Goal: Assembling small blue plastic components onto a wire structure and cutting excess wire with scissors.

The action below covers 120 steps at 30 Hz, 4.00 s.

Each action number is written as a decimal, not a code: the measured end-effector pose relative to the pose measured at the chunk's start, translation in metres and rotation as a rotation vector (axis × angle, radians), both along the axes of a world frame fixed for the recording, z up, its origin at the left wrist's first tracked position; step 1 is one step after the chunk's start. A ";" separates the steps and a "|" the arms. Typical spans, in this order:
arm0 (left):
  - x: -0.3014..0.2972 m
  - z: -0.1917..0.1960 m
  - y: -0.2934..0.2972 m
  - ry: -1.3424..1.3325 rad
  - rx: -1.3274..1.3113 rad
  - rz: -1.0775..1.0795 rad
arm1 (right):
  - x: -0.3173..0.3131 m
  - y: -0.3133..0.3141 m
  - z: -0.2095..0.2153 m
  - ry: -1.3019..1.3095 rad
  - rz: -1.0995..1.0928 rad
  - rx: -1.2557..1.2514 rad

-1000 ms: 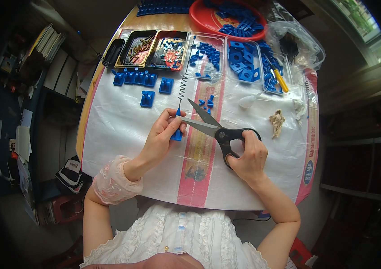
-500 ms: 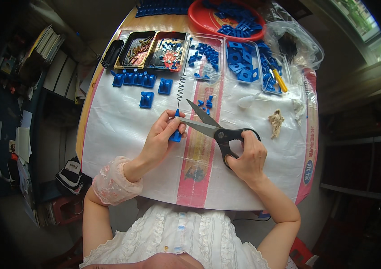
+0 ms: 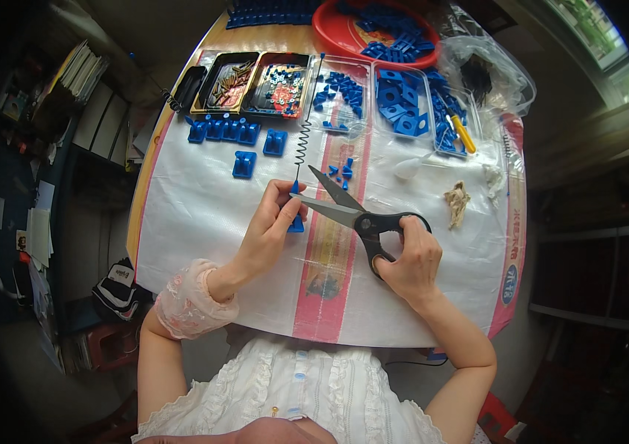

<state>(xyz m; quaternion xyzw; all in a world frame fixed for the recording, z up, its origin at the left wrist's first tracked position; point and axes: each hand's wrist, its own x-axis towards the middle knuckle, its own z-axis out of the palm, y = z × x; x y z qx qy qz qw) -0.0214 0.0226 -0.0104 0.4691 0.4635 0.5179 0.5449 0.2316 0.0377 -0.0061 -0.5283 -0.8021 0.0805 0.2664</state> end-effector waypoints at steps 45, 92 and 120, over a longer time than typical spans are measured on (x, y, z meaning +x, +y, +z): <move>-0.003 -0.001 0.000 -0.063 -0.064 -0.045 | -0.003 -0.002 0.001 0.004 0.005 0.004; -0.003 -0.001 0.000 -0.088 -0.029 -0.045 | -0.001 -0.001 0.000 0.010 0.015 0.002; -0.002 -0.003 0.002 -0.168 -0.033 -0.044 | 0.001 -0.001 0.000 0.014 0.015 0.002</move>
